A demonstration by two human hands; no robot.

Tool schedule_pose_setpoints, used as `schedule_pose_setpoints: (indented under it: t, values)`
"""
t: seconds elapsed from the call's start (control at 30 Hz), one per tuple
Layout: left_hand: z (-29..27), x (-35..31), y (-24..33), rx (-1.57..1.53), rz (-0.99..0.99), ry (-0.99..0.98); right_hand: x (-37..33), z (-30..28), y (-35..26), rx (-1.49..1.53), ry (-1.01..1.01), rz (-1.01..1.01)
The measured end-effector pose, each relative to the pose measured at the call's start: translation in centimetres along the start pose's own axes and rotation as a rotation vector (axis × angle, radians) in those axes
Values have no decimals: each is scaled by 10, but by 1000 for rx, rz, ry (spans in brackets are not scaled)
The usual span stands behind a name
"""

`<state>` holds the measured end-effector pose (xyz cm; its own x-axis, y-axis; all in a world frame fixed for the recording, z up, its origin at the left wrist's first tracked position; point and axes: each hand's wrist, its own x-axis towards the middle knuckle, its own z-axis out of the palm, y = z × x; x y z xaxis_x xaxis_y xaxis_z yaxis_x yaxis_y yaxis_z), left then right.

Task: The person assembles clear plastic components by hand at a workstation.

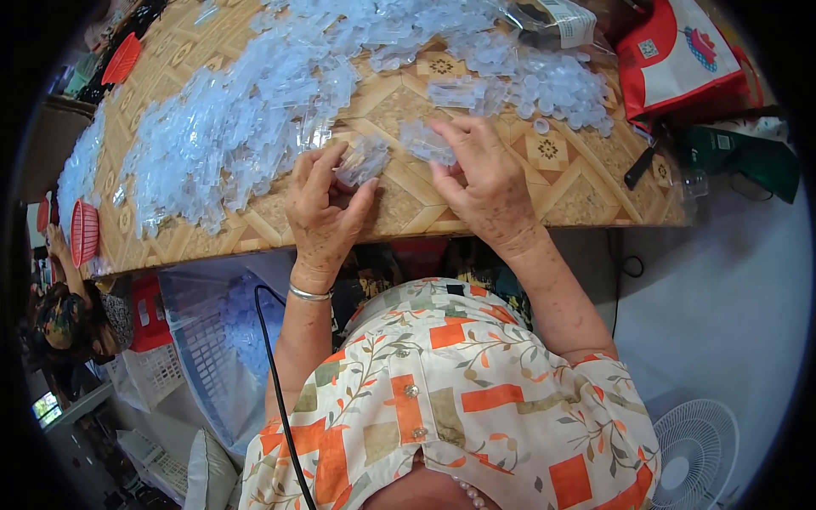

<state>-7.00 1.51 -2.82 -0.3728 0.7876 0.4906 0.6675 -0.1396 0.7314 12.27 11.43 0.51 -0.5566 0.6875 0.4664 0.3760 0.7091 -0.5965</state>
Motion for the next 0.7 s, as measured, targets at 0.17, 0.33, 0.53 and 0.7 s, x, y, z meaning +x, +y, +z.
schedule_pose_setpoints:
  t: [0.17,0.33,0.53,0.7]
  values:
    - [1,0,3,2,3,-5,-2,5,-9,-47,-60,-51]
    - [0,-1,0,-58,-35,-12,-1,12,-19,244,-190,26]
    - [6,-10,2,-244,-185,-159,-11,30,0,268,-155,34]
    - [14,-12,12,-529,-331,-82,-14,31,-1,309,-166,44]
